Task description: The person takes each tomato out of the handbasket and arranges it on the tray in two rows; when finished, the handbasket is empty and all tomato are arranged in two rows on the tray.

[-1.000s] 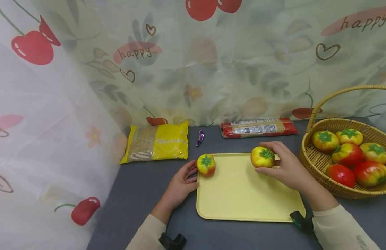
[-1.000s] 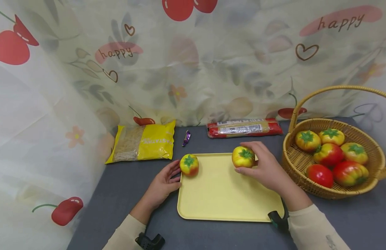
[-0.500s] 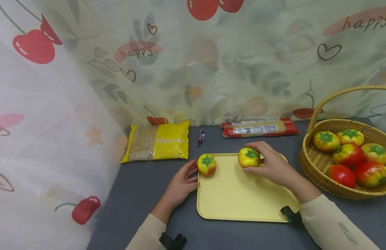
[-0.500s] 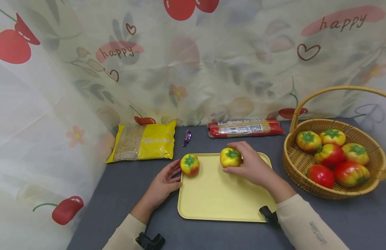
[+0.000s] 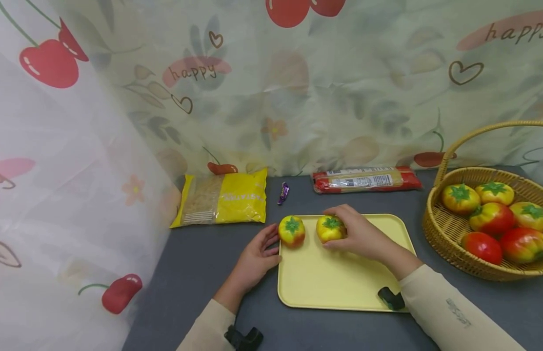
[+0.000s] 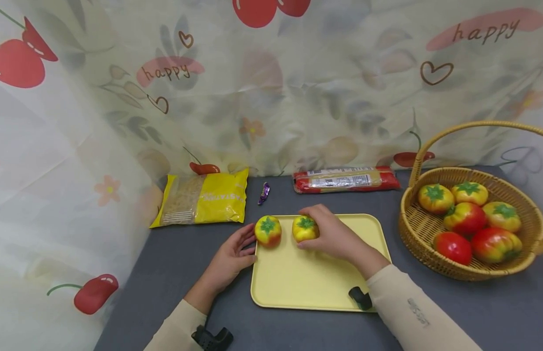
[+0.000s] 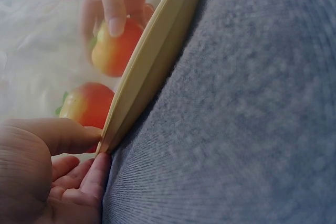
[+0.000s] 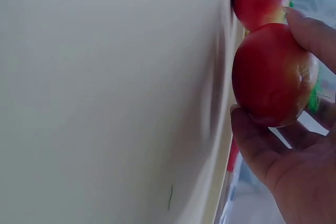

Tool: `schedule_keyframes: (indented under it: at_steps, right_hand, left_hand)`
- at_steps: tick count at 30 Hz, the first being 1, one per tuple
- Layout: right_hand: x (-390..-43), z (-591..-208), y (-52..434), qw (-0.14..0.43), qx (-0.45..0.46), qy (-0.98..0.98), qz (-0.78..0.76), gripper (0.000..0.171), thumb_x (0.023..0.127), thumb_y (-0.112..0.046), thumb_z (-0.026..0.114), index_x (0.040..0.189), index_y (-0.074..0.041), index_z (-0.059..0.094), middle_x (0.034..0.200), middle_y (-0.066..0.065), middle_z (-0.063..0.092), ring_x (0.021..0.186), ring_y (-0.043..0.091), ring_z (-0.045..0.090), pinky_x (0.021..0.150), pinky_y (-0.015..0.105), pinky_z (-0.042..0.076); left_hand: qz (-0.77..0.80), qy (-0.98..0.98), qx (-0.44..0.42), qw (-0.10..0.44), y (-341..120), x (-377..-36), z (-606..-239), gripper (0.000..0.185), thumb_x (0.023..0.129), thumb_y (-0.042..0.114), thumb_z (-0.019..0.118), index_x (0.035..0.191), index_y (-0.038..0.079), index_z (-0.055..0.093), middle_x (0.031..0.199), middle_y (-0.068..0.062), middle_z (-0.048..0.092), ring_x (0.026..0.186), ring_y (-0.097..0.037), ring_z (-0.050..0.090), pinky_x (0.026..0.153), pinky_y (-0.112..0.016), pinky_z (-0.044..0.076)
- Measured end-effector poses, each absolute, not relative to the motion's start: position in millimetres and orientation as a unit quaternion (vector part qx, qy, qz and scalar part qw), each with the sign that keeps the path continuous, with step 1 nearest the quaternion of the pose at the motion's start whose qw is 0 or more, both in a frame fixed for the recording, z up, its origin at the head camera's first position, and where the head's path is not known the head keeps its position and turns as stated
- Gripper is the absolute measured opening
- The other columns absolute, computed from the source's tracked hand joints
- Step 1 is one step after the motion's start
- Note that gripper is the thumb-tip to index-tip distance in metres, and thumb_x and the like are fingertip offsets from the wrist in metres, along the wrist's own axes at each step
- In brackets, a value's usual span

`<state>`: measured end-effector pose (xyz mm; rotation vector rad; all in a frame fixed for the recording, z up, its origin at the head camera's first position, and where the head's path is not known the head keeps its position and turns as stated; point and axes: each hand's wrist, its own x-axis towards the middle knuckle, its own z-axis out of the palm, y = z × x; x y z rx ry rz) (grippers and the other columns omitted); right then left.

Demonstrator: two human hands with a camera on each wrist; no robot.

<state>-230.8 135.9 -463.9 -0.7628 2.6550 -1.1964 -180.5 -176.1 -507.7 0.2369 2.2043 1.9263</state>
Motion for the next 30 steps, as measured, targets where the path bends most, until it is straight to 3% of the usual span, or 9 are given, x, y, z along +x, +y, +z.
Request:
schedule_keyframes:
  at_steps: [30]
  right_hand:
    - [-243, -465, 104, 0.079, -0.233, 0.879, -0.408, 0.076, 0.090, -0.024, 0.093, 0.152, -0.001, 0.056, 0.143, 0.018, 0.054, 0.124, 0.037, 0.056, 0.112, 0.059, 0.048]
  left_hand:
    - [0.654, 0.745, 0.082, 0.100, -175, -180, -505, 0.080, 0.098, -0.012, 0.070, 0.169, 0.000, 0.034, 0.169, -0.019, 0.040, 0.153, -0.034, 0.043, 0.117, -0.045, 0.046]
